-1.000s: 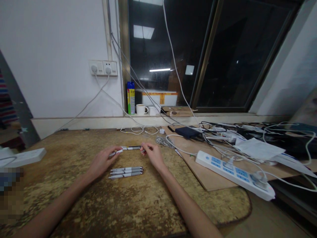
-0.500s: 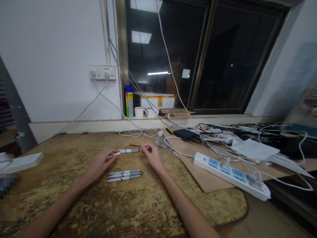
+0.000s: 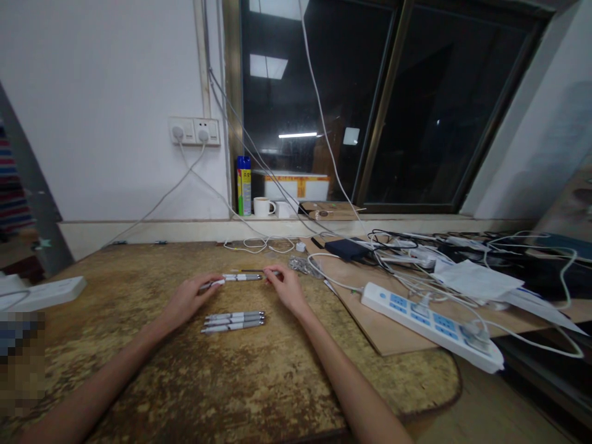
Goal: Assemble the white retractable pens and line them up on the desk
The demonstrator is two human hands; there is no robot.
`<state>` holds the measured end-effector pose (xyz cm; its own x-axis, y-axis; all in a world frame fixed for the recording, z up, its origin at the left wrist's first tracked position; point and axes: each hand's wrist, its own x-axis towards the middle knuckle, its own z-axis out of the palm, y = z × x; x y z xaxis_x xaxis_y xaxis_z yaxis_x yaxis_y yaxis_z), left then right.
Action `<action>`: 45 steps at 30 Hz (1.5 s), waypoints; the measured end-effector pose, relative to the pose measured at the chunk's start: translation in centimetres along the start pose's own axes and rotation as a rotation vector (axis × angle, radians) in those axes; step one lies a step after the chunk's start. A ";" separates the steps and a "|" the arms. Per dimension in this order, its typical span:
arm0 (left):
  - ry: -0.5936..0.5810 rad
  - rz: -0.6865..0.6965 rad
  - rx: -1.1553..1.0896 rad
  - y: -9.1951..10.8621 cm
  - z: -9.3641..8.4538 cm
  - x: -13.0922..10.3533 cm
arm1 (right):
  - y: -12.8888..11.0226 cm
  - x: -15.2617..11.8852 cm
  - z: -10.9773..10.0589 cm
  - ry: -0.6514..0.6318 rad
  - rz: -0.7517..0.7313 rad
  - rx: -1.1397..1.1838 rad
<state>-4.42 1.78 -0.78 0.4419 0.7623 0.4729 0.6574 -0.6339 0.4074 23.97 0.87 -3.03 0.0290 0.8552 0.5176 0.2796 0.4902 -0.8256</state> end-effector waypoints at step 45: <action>-0.060 0.045 -0.023 0.5 0.2 0.1 | -1.3 -0.3 -0.1 0.008 0.110 0.141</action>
<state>-3.95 1.58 -0.73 0.5070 0.7391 0.4435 0.6223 -0.6699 0.4050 23.66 -0.08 -2.07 0.0592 0.9038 0.4239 0.1369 0.4132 -0.9003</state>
